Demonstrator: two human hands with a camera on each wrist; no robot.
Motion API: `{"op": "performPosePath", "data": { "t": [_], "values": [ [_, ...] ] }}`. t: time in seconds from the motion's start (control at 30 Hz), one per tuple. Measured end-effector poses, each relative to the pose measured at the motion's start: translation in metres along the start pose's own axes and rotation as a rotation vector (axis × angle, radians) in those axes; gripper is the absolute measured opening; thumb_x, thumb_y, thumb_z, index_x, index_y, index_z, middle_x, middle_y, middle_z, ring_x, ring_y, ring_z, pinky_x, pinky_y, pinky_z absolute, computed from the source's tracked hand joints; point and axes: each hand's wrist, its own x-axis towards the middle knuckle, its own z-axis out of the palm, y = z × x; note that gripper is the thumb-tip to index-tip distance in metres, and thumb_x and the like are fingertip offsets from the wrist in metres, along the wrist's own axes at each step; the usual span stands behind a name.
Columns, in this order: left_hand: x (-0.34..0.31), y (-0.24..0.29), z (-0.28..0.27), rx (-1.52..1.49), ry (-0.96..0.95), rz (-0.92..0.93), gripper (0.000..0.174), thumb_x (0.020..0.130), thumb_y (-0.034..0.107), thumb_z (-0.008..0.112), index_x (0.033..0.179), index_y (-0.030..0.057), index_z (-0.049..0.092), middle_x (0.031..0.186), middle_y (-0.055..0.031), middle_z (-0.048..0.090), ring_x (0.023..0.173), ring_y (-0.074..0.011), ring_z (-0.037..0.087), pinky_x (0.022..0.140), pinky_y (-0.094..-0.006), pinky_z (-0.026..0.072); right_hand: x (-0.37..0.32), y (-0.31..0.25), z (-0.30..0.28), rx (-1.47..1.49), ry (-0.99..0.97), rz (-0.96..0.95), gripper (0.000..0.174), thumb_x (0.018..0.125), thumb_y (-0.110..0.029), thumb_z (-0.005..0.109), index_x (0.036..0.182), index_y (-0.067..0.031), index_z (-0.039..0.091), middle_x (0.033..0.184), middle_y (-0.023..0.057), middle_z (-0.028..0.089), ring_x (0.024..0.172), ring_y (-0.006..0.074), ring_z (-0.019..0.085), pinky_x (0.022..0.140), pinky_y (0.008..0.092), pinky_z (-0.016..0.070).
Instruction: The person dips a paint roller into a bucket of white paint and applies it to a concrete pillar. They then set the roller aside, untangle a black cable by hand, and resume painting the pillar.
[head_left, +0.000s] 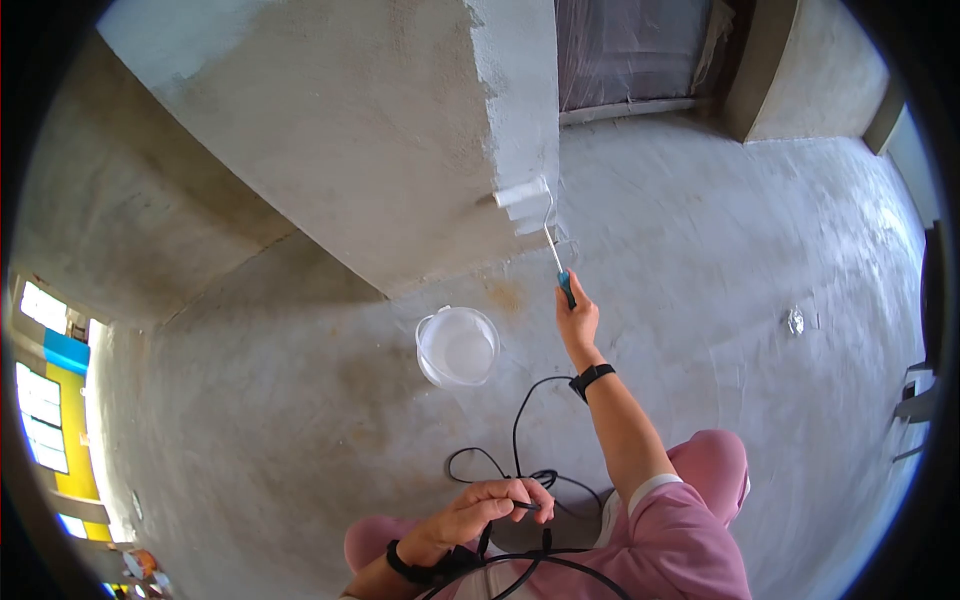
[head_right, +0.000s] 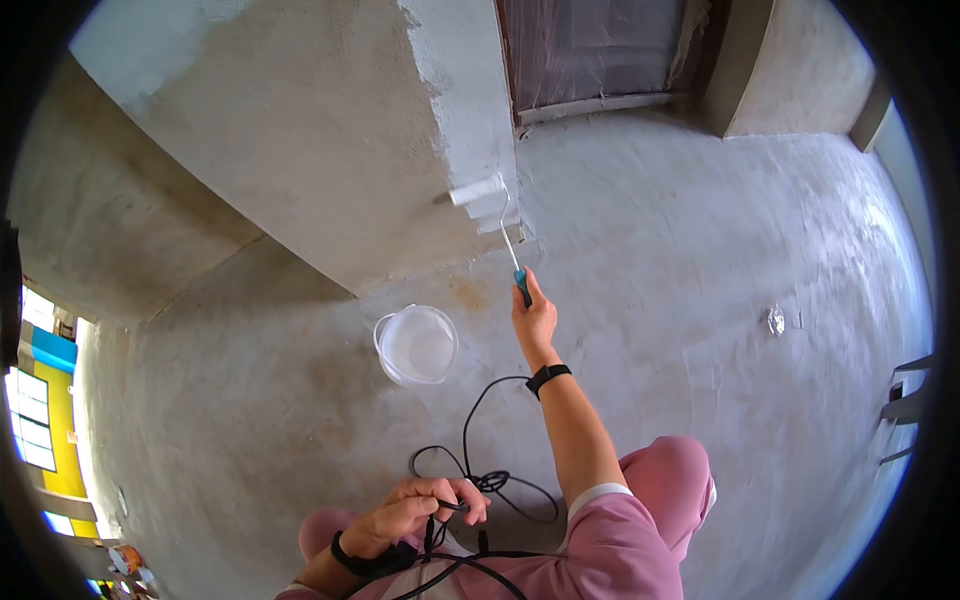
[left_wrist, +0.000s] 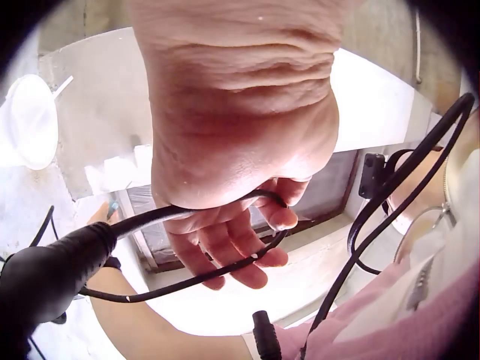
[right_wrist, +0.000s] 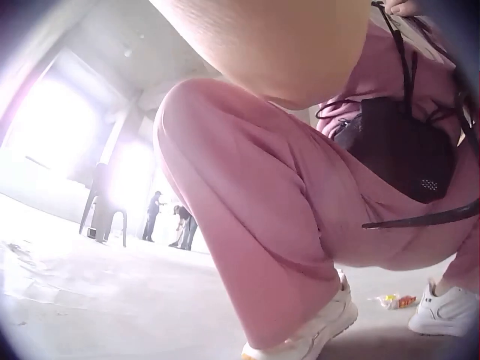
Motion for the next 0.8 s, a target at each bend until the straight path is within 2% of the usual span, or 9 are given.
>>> {"op": "performPosePath", "data": {
  "t": [0.13, 0.23, 0.27, 0.3, 0.4, 0.5, 0.63, 0.73, 0.8],
  "values": [
    [-0.002, 0.003, 0.000, -0.025, 0.003, -0.016, 0.024, 0.103, 0.026, 0.047, 0.092, 0.0072, 0.055, 0.103, -0.0187, 0.062, 0.100, -0.0282, 0.059, 0.103, -0.0485, 0.0392, 0.001, -0.011, -0.007, 0.013, -0.036, 0.060, 0.038, 0.091, -0.023, 0.068, 0.129, -0.0241, 0.064, 0.090, 0.0174, 0.071, 0.080, 0.0331, 0.070, 0.071, 0.0366, 0.0539],
    [-0.002, 0.000, -0.004, -0.006, -0.027, 0.007, 0.022, 0.104, 0.024, 0.046, 0.094, 0.0075, 0.056, 0.104, -0.0182, 0.062, 0.100, -0.0279, 0.059, 0.098, -0.0440, 0.0418, 0.023, -0.051, -0.019, 0.025, 0.015, -0.018, 0.038, 0.091, -0.021, 0.068, 0.129, -0.0215, 0.064, 0.090, 0.0175, 0.071, 0.077, 0.0329, 0.070, 0.071, 0.0346, 0.0535],
    [-0.002, -0.002, -0.004, 0.005, -0.036, 0.027, 0.022, 0.104, 0.023, 0.045, 0.093, 0.0072, 0.056, 0.104, -0.0180, 0.062, 0.100, -0.0278, 0.058, 0.095, -0.0418, 0.0426, 0.033, -0.064, -0.021, 0.091, 0.063, -0.102, 0.039, 0.091, -0.019, 0.069, 0.130, -0.0195, 0.064, 0.089, 0.0179, 0.070, 0.075, 0.0329, 0.070, 0.070, 0.0332, 0.0531],
    [-0.001, -0.001, -0.003, 0.005, -0.041, 0.036, 0.022, 0.104, 0.023, 0.045, 0.093, 0.0072, 0.056, 0.104, -0.0180, 0.062, 0.100, -0.0278, 0.058, 0.095, -0.0418, 0.0426, 0.044, -0.077, -0.023, 0.158, 0.109, -0.186, 0.039, 0.091, -0.018, 0.069, 0.130, -0.0175, 0.064, 0.088, 0.0183, 0.070, 0.073, 0.0329, 0.069, 0.069, 0.0318, 0.0526],
    [0.001, 0.003, -0.001, 0.000, -0.054, 0.054, 0.023, 0.104, 0.021, 0.043, 0.091, 0.0056, 0.053, 0.104, -0.0186, 0.061, 0.101, -0.0278, 0.058, 0.094, -0.0411, 0.0431, 0.074, -0.126, -0.037, 0.175, 0.148, -0.288, 0.040, 0.091, -0.015, 0.069, 0.130, -0.0137, 0.063, 0.086, 0.0199, 0.069, 0.071, 0.0314, 0.070, 0.067, 0.0296, 0.0519],
    [0.002, 0.005, -0.001, 0.005, -0.050, 0.046, 0.023, 0.103, 0.018, 0.042, 0.087, 0.0043, 0.050, 0.103, -0.0192, 0.061, 0.101, -0.0285, 0.057, 0.093, -0.0417, 0.0435, 0.098, -0.174, -0.058, 0.134, 0.123, -0.267, 0.039, 0.091, -0.015, 0.069, 0.130, -0.0128, 0.063, 0.086, 0.0227, 0.067, 0.072, 0.0298, 0.071, 0.066, 0.0297, 0.0519],
    [0.000, 0.007, -0.002, 0.017, -0.033, 0.048, 0.019, 0.100, 0.013, 0.042, 0.084, 0.0037, 0.048, 0.104, -0.0196, 0.061, 0.101, -0.0281, 0.057, 0.093, -0.0421, 0.0440, 0.104, -0.183, -0.056, 0.167, 0.134, -0.295, 0.040, 0.091, -0.015, 0.069, 0.130, -0.0124, 0.063, 0.084, 0.0235, 0.066, 0.067, 0.0269, 0.069, 0.064, 0.0297, 0.0512],
    [0.001, 0.006, -0.002, 0.019, -0.016, 0.050, 0.018, 0.099, 0.012, 0.043, 0.084, 0.0032, 0.048, 0.104, -0.0193, 0.061, 0.100, -0.0276, 0.057, 0.093, -0.0416, 0.0443, 0.086, -0.145, -0.038, 0.183, 0.196, -0.355, 0.041, 0.091, -0.017, 0.069, 0.131, -0.0132, 0.063, 0.080, 0.0222, 0.065, 0.061, 0.0246, 0.064, 0.063, 0.0288, 0.0500],
    [0.000, 0.006, -0.002, 0.016, -0.011, 0.050, 0.018, 0.098, 0.012, 0.043, 0.084, 0.0029, 0.048, 0.104, -0.0191, 0.061, 0.100, -0.0274, 0.058, 0.093, -0.0415, 0.0444, 0.068, -0.128, -0.035, 0.156, 0.175, -0.301, 0.041, 0.091, -0.018, 0.069, 0.131, -0.0136, 0.063, 0.080, 0.0202, 0.066, 0.059, 0.0237, 0.060, 0.063, 0.0279, 0.0496]
  ]
}}
